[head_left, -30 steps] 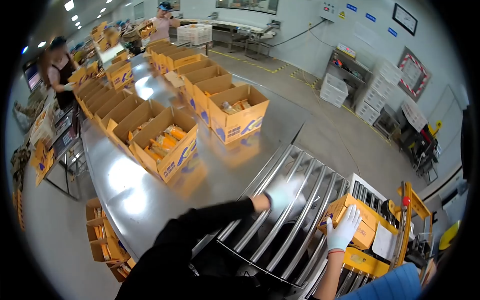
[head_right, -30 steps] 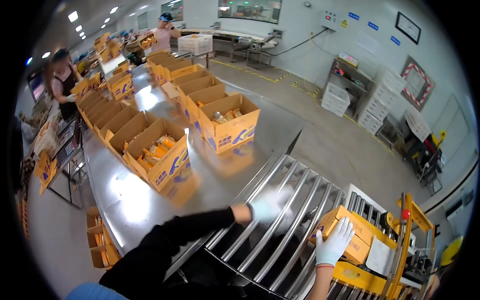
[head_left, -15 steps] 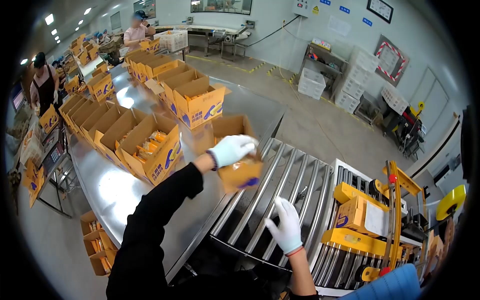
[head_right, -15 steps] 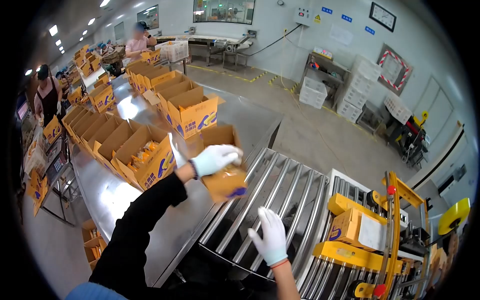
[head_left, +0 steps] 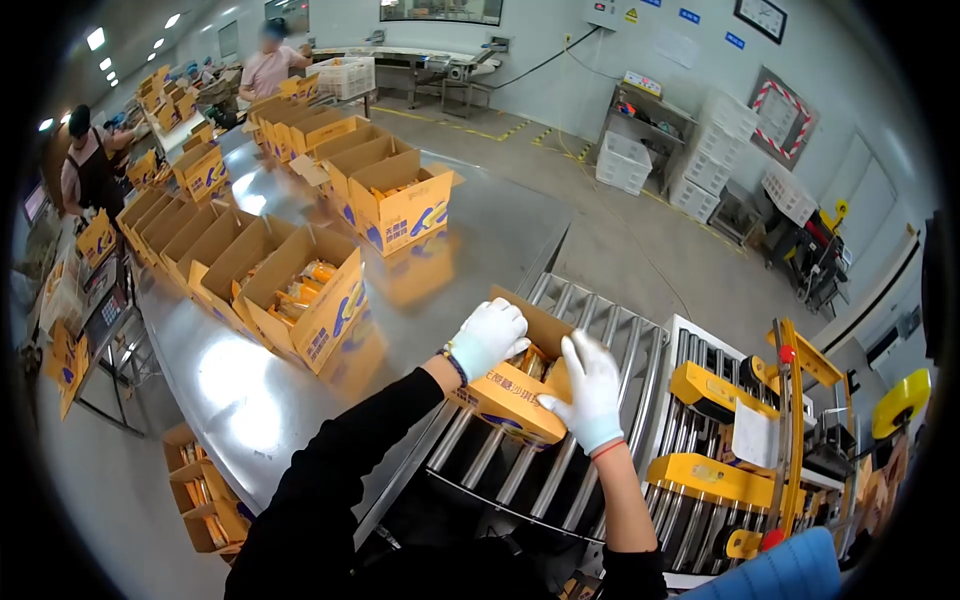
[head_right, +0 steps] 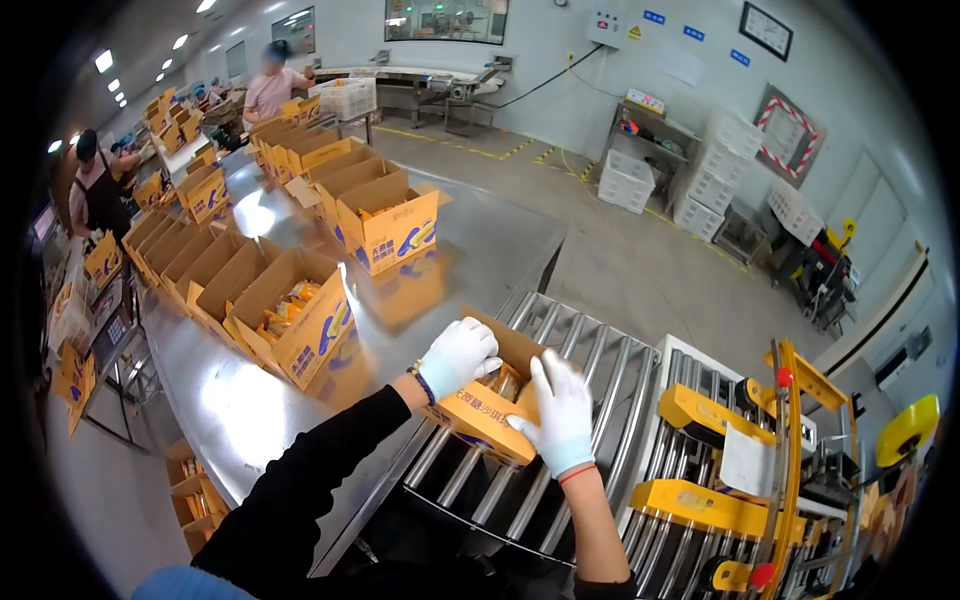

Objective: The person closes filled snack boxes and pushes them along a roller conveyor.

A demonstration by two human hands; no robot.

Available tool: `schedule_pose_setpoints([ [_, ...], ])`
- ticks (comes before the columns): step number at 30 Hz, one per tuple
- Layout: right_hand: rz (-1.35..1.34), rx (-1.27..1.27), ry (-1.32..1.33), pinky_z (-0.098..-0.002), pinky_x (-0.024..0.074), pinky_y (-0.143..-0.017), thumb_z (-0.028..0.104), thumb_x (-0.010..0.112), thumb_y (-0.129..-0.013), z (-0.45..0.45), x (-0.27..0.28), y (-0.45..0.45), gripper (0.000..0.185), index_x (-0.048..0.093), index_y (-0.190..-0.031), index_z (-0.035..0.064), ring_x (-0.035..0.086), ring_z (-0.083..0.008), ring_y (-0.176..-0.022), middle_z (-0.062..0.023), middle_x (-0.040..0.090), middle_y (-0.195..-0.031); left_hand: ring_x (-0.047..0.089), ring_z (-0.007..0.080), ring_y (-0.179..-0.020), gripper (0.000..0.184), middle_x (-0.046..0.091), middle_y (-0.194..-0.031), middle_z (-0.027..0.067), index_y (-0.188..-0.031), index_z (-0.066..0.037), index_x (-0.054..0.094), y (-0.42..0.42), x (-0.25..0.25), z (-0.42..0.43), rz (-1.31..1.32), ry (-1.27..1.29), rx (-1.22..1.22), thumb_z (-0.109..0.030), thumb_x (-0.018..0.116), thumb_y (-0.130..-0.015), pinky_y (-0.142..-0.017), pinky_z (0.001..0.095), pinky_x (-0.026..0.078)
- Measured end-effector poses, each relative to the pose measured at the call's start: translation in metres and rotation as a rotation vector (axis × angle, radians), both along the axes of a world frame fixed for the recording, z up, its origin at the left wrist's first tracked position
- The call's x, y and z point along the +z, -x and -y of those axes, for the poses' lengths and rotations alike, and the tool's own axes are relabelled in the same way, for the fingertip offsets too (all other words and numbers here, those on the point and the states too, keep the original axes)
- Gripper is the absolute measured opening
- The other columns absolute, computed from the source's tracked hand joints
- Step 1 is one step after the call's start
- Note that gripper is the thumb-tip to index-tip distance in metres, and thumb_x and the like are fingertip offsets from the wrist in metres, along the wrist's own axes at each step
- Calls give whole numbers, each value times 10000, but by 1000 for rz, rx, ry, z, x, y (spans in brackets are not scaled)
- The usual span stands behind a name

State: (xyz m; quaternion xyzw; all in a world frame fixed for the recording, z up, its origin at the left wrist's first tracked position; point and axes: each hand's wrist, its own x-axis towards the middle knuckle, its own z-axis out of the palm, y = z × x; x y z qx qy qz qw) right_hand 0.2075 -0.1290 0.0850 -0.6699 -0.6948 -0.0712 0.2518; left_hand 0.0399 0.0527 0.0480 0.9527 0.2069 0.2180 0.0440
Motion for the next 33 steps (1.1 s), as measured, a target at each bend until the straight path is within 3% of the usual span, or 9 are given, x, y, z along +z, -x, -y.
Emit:
schedule_pose_setpoints([
  [4, 93, -157, -61, -574, 226, -1232, 356, 851, -735, 2, -15, 17, 919, 449, -1476, -9, 482, -365, -1317, -169, 550, -1397, 592, 332, -1133, 520, 672, -1076, 163, -1170, -9, 651, 27, -36, 15, 399, 37, 393, -419, 769, -873, -998, 434, 475],
  [6, -15, -39, 51, -577, 234, -1230, 334, 859, -724, 35, -28, 36, 908, 464, -1466, -9, 516, -350, -1289, -184, 558, -1369, 586, 307, -1223, 663, 674, -1233, 183, -1366, 50, 548, 37, -87, 4, 824, 939, 450, -443, 709, -952, -1061, 404, 456],
  [7, 6, -15, 50, -578, 235, -1230, 328, 873, -703, 43, -38, 36, 928, 465, -1464, -11, 511, -350, -1300, -186, 555, -1376, 576, 288, -1279, 646, 628, -1372, 195, -1425, 71, 508, 51, -80, -13, 615, 1384, 97, -420, 624, -1021, -1093, 375, 441],
  [12, 185, -258, 150, -552, 225, -1246, 328, 909, -631, 61, -37, -7, 1044, 426, -1495, -3, 436, -351, -1406, -178, 493, -1494, 563, 348, -1306, 542, 595, -1380, 259, -1403, 74, 518, -42, -58, 42, 618, 807, 362, -329, 547, -1042, -1119, 401, 422],
  [16, 429, -498, 111, -527, 202, -1261, 347, 856, -709, 50, -85, -90, 992, 401, -1519, 0, 356, -375, -1473, -196, 405, -1571, 439, 302, -1418, 736, 454, -1523, 226, -1569, 29, 309, -139, -118, 126, 295, 1054, -213, -385, 593, -1031, -1158, 400, 397],
  [18, 388, -500, 281, -501, 180, -1275, 290, 772, -818, 63, -60, -89, 794, 458, -1494, 16, 291, -386, -1513, -192, 341, -1618, 479, 246, -1396, 726, 482, -1524, 192, -1585, -12, 322, -104, -57, 161, 31, 1862, -350, -422, 572, -1041, -1103, 385, 464],
  [24, 270, -627, 191, -466, 197, -1274, 111, 674, -855, 100, -72, -128, 488, 629, -1339, 65, 310, -353, -1509, -164, 354, -1616, 647, 405, -902, 373, 661, -954, 212, -1151, 12, 625, 64, 0, 57, 344, 87, 262, -151, 659, -818, -821, 460, 540],
  [28, 251, -751, 207, -477, 218, -1263, 86, 677, -829, 101, -59, -132, 485, 649, -1312, 63, 332, -352, -1498, -174, 400, -1587, 629, 357, -986, 200, 678, -937, 161, -1013, -57, 678, 214, 17, -8, 305, -567, 1064, -221, 662, -899, -1018, 670, 381],
  [33, -614, -271, 212, -501, 304, -1208, 217, 772, -816, 67, -86, -74, 675, 536, -1406, -12, 414, -440, -1415, -247, 444, -1530, 659, 321, -926, 195, 693, -819, 89, -829, -181, 707, 223, -17, 11, -63, -75, 952, -271, 581, -947, -1053, 709, 347],
])
